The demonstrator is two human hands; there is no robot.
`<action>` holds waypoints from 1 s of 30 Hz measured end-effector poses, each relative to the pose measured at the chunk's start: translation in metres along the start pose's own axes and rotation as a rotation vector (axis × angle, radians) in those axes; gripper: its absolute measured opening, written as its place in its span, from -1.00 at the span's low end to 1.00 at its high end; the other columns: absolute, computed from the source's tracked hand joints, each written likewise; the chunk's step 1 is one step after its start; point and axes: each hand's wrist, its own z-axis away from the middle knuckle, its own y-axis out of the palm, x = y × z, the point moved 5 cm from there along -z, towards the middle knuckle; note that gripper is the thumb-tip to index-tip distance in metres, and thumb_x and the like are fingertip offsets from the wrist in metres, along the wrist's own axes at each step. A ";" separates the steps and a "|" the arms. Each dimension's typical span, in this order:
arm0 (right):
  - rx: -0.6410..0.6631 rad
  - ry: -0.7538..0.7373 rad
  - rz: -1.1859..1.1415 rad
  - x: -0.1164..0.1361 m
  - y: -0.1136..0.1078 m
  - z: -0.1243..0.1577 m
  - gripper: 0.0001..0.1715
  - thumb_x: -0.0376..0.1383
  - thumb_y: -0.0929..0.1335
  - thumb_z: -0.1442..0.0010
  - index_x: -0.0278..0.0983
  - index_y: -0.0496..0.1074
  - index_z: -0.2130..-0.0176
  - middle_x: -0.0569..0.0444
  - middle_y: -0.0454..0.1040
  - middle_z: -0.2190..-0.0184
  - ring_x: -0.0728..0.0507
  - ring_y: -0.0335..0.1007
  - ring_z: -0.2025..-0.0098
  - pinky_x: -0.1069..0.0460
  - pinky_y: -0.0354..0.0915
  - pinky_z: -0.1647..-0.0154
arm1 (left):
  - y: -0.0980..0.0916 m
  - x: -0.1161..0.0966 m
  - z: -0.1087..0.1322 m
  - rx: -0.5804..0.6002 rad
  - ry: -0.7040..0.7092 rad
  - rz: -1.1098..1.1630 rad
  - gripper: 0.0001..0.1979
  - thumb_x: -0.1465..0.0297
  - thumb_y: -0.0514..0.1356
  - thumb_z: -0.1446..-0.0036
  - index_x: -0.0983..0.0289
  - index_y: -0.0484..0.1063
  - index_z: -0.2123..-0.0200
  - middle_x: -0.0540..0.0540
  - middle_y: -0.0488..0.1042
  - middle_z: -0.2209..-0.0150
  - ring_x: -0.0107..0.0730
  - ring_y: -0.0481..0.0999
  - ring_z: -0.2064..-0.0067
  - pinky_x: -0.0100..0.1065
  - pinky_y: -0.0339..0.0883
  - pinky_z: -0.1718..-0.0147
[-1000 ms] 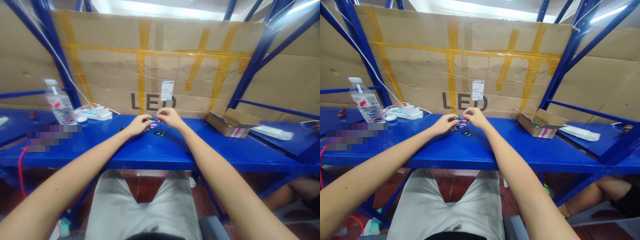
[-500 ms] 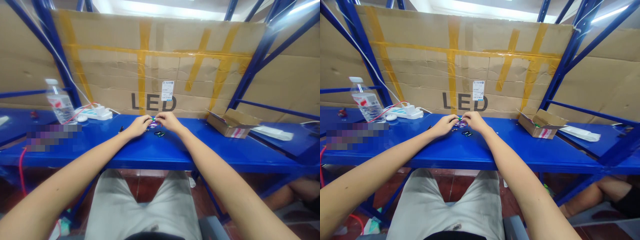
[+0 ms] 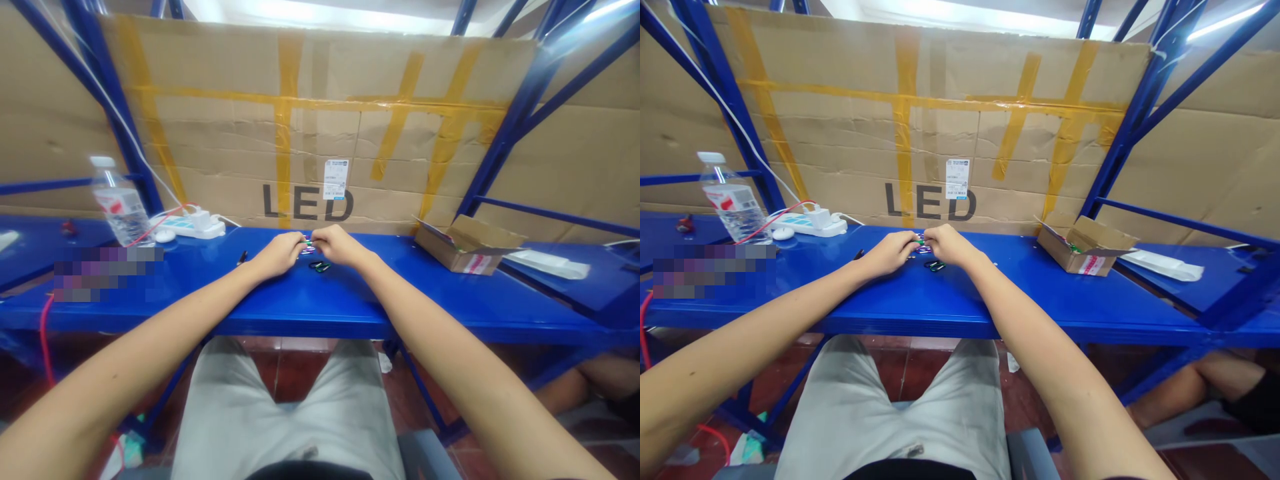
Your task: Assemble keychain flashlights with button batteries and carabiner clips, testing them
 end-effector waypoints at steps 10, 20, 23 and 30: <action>0.151 0.363 -0.684 -0.016 0.014 0.005 -0.83 -0.40 0.32 -0.06 -0.26 0.27 0.53 0.21 0.28 0.73 0.04 0.11 0.73 0.13 0.05 0.69 | 0.000 -0.013 0.005 -0.006 0.165 -0.171 -0.79 0.42 -0.05 -0.37 0.30 0.38 0.18 0.24 0.48 0.21 -0.16 0.49 0.17 -0.20 0.35 0.16; 0.375 0.550 -1.183 -0.027 0.027 0.009 -0.87 -0.46 0.31 -0.03 -0.29 0.25 0.49 0.24 0.10 0.74 0.10 -0.21 0.71 0.21 -0.12 0.77 | 0.000 -0.021 0.006 -0.031 0.263 -0.186 -0.79 0.42 -0.03 -0.38 0.29 0.39 0.18 0.23 0.46 0.20 -0.16 0.46 0.10 -0.18 0.35 0.06; 0.437 0.580 -1.279 -0.027 0.030 0.009 -0.84 -0.44 0.28 -0.12 -0.29 0.23 0.48 0.26 0.04 0.74 0.10 -0.26 0.70 0.23 -0.11 0.78 | 0.000 -0.020 0.005 -0.029 0.268 -0.205 -0.77 0.43 -0.05 -0.39 0.29 0.40 0.19 0.25 0.46 0.20 -0.14 0.45 0.09 -0.17 0.35 0.05; 0.471 0.620 -1.333 -0.026 0.030 0.011 -0.77 -0.45 0.21 -0.21 -0.28 0.19 0.48 0.29 -0.05 0.72 0.09 -0.36 0.69 0.24 -0.14 0.79 | -0.002 -0.021 0.005 -0.024 0.287 -0.245 -0.75 0.43 -0.07 -0.39 0.31 0.41 0.16 0.28 0.46 0.19 -0.11 0.45 0.07 -0.18 0.35 0.05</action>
